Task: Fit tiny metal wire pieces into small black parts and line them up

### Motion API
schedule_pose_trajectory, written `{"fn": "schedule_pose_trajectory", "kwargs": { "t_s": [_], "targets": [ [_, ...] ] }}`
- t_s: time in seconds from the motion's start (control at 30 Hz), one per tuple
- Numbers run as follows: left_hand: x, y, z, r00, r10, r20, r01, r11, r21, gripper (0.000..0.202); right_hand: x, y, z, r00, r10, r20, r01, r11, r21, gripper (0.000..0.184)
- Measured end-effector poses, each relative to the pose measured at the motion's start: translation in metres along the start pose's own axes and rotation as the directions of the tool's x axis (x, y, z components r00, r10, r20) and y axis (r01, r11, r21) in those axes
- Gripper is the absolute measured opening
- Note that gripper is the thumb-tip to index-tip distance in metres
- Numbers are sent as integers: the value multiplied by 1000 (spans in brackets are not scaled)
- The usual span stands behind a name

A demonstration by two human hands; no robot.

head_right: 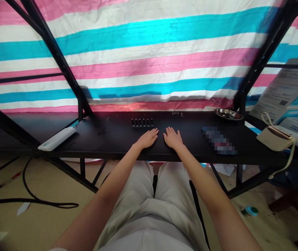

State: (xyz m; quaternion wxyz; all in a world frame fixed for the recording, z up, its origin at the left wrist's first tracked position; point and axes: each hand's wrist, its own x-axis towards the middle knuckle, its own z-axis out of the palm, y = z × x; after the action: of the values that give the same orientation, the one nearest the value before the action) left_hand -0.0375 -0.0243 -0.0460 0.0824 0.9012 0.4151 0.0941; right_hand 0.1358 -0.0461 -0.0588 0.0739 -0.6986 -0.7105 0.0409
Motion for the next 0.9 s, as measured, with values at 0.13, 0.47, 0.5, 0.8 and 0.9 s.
{"fn": "schedule_pose_trajectory", "kwargs": {
  "t_s": [0.13, 0.47, 0.5, 0.8, 0.9],
  "targets": [
    [-1, -1, 0, 997, 2, -73, -9, 995, -96, 44, 3, 2, 2, 1000, -15, -16, 16, 999, 32, 55],
    [-8, -12, -13, 587, -572, -572, 142, 769, -623, 28, 31, -16, -9, 988, 9, -152, 28, 971, 239, 35],
    [-8, -12, -14, 575, -580, -578, 134, 763, -633, 27, 36, -21, -10, 990, 25, -142, 15, 961, 274, 37],
    [-10, -9, -16, 579, -566, -586, 113, 768, -630, 25, 71, -54, -6, 987, 109, -119, -53, 916, 399, 36],
    [-9, -10, -15, 589, -562, -581, 124, 773, -622, 25, 75, -57, -5, 984, 122, -128, -59, 907, 416, 34]
  ]
}}
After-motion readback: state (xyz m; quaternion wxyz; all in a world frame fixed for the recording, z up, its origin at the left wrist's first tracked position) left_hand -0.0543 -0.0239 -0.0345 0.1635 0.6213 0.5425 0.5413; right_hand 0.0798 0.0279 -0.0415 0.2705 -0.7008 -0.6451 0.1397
